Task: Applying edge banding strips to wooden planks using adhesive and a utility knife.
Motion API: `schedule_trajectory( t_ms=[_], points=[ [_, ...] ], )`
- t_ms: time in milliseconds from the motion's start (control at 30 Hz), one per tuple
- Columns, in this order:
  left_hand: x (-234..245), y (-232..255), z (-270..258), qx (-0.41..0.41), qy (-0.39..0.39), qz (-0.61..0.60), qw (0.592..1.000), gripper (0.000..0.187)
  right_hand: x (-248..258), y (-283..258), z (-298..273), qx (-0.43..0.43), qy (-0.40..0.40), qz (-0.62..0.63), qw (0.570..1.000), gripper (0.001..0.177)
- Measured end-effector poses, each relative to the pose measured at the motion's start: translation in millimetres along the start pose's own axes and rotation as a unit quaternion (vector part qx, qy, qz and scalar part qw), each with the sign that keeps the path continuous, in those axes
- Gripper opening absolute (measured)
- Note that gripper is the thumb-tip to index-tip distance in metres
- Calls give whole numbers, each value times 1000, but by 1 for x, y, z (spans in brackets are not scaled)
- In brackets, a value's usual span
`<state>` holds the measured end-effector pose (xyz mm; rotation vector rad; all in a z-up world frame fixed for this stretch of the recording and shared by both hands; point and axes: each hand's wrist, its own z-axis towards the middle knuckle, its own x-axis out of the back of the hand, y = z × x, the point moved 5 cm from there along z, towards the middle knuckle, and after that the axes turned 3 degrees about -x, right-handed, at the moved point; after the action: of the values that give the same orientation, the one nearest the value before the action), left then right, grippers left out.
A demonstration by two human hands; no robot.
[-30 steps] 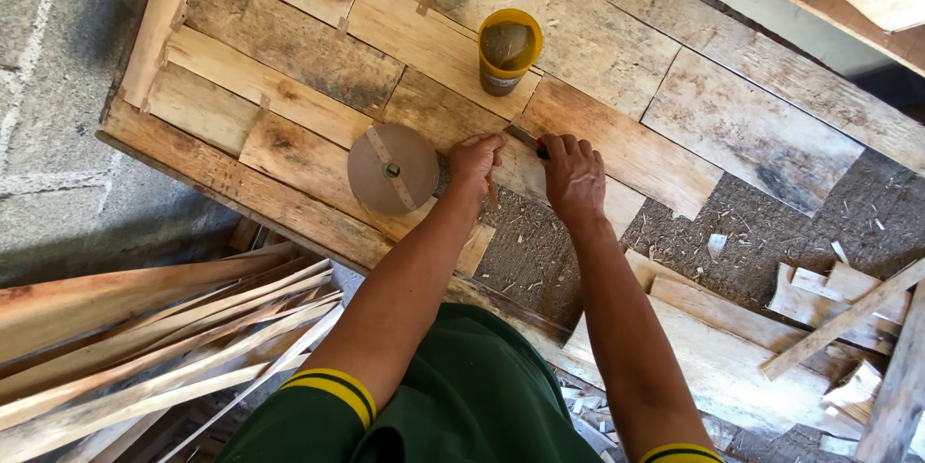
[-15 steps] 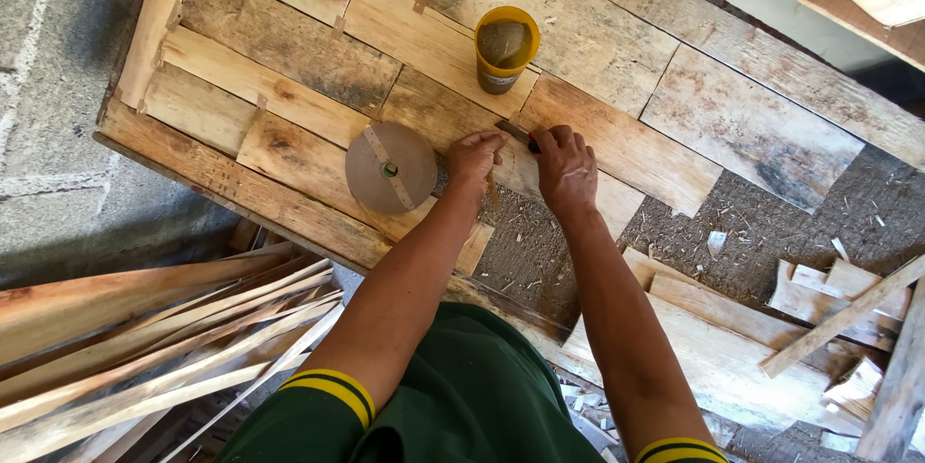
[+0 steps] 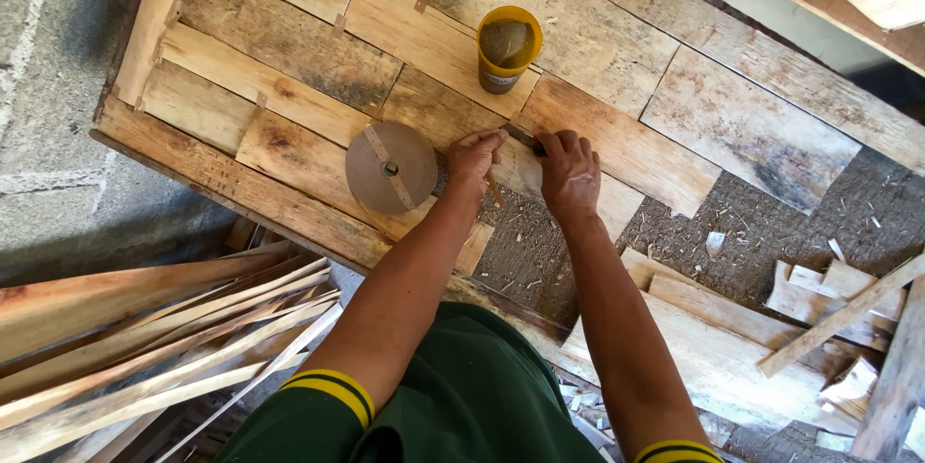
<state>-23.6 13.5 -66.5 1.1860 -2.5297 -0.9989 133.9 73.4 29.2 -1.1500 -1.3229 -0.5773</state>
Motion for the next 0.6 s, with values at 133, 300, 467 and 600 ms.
schedule_trajectory(
  t_ms=[133, 300, 467, 600],
  points=[
    [1, -6, 5, 1, -22, -8, 1000, 17, 2, 0, -3, -3, 10, 1, 1000, 27],
    [8, -13, 15, 1, -27, -67, 997, 17, 10, 6, -17, -40, 4, 14, 999, 27],
    [15, -11, 12, 2, -39, -133, 990, 16, 14, 23, -60, 19, -29, 11, 999, 23],
    [15, -6, 8, 0, -40, -142, 989, 16, 13, 20, -87, 102, -60, -7, 993, 22]
  ],
)
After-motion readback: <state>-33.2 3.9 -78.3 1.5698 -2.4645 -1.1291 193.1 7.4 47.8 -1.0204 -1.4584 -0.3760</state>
